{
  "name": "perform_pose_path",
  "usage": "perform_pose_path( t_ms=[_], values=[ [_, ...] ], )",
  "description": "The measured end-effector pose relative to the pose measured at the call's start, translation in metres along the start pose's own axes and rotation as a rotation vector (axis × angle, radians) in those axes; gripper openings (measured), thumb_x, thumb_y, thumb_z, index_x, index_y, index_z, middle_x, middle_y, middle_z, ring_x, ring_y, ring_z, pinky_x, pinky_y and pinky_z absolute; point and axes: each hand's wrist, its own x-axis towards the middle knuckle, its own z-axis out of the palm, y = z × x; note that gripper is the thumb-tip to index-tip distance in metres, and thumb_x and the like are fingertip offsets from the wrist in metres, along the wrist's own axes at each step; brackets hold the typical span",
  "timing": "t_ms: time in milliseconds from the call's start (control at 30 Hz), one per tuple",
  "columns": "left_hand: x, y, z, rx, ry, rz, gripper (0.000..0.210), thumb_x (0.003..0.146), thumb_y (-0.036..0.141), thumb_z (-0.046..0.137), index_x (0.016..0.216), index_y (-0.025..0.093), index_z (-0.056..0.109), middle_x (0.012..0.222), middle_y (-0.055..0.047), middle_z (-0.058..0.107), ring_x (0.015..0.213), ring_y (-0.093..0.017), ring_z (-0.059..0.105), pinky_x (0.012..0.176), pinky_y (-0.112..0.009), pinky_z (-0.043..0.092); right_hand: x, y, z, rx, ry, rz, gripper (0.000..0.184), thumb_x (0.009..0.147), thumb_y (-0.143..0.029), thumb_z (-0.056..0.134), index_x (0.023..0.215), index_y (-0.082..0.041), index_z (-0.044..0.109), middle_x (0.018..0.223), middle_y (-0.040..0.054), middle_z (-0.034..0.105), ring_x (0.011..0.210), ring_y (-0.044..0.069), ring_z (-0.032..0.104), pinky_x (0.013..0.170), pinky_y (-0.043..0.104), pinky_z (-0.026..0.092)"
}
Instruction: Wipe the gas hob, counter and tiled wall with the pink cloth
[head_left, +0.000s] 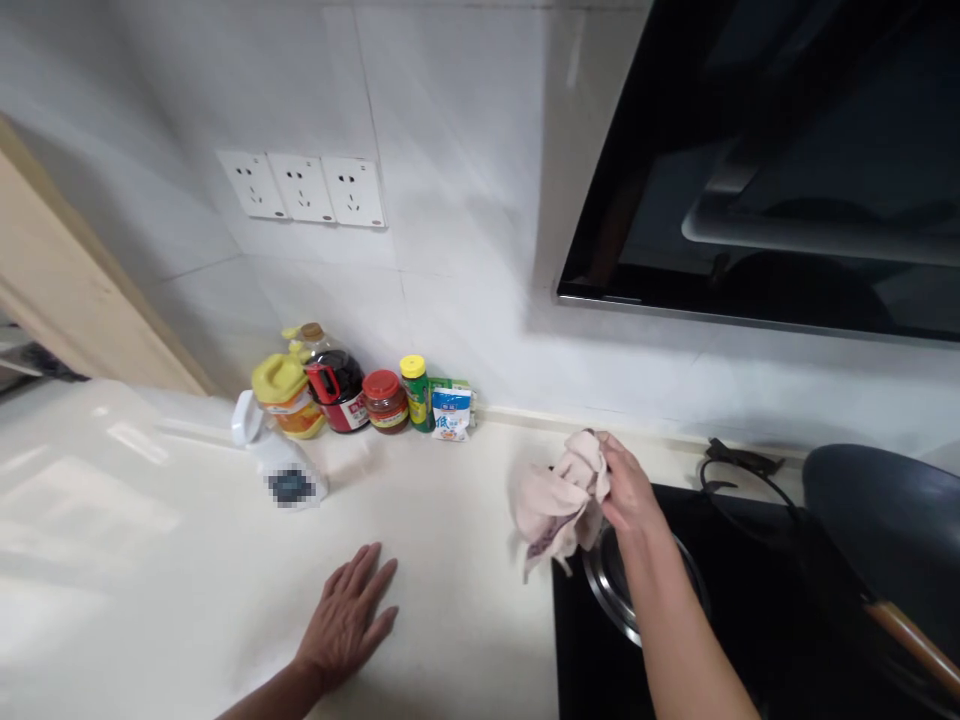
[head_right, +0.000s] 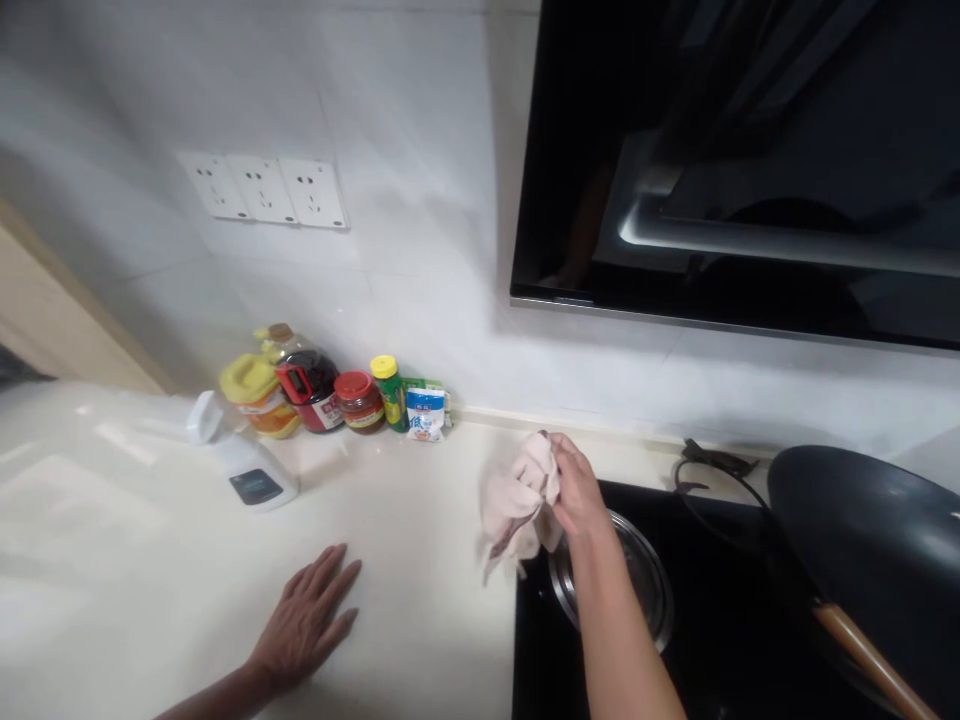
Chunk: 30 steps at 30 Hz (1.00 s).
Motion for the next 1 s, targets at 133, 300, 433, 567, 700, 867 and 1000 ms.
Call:
perform_pose_path(
  t_ms=[133,300,433,567,700,867,1000],
  values=[
    [0.0,0.0,0.001,-0.027,-0.009,-0.019,0.063,0.097,0.055,0.056,0.155,0.033,0.051,0.163,-0.011,0.05,0.147,-0.03,0.048,0.115,-0.042,0.037,-0.02,-0.02,0.016,-0.111,-0.18,0.0,0.029,0.082,-0.049,0.075,0.087,-0.022,0.065,0.088,0.0007,0.069,0.077,0.016,0.062,0.069,0.024,0.05],
    [0.0,0.001,0.0,-0.08,-0.069,-0.06,0.06,0.098,0.057,0.054,0.154,0.034,0.053,0.164,-0.01,0.049,0.148,-0.031,0.046,0.117,-0.044,0.036,-0.095,0.048,0.043,-0.51,-0.764,0.151,0.023,0.096,-0.037,0.054,0.095,-0.023,0.073,0.099,0.0024,0.074,0.092,0.019,0.067,0.087,0.03,0.051],
    [0.0,0.003,-0.001,-0.09,-0.09,-0.069,0.059,0.098,0.056,0.053,0.152,0.033,0.054,0.163,-0.011,0.049,0.148,-0.031,0.045,0.117,-0.045,0.036,-0.169,0.128,0.034,-0.799,-0.902,0.237,0.02,0.085,-0.021,0.057,0.087,-0.026,0.077,0.092,-0.0006,0.077,0.091,0.02,0.069,0.091,0.029,0.049],
    [0.001,0.004,-0.002,-0.113,-0.129,-0.092,0.06,0.098,0.058,0.052,0.152,0.033,0.055,0.165,-0.01,0.047,0.15,-0.032,0.042,0.118,-0.046,0.035,-0.186,0.152,0.003,-0.801,-0.855,0.321,0.026,0.088,-0.025,0.055,0.098,-0.028,0.078,0.1,-0.0005,0.078,0.098,0.021,0.07,0.091,0.029,0.05],
    [0.001,0.005,-0.002,-0.118,-0.116,-0.091,0.059,0.098,0.058,0.052,0.151,0.031,0.057,0.164,-0.011,0.048,0.149,-0.032,0.043,0.118,-0.046,0.035,-0.14,0.133,-0.025,-0.892,-0.48,0.083,0.029,0.095,-0.036,0.047,0.1,-0.023,0.074,0.104,0.0062,0.072,0.103,0.024,0.068,0.096,0.036,0.05],
    [0.001,0.006,-0.001,-0.118,-0.114,-0.096,0.059,0.098,0.058,0.052,0.151,0.032,0.056,0.164,-0.012,0.048,0.149,-0.032,0.044,0.117,-0.046,0.035,-0.065,0.127,-0.037,-1.087,-0.113,-0.08,0.038,0.095,-0.047,0.05,0.112,-0.021,0.072,0.118,0.0137,0.068,0.113,0.029,0.064,0.104,0.044,0.049],
    [-0.001,0.006,0.002,-0.137,-0.107,-0.112,0.06,0.098,0.059,0.052,0.153,0.034,0.054,0.165,-0.01,0.047,0.149,-0.031,0.043,0.119,-0.046,0.033,-0.032,0.146,-0.022,-1.146,-0.005,0.106,0.053,0.094,-0.046,0.051,0.132,-0.011,0.064,0.134,0.0219,0.065,0.13,0.034,0.059,0.111,0.046,0.045]
  ],
)
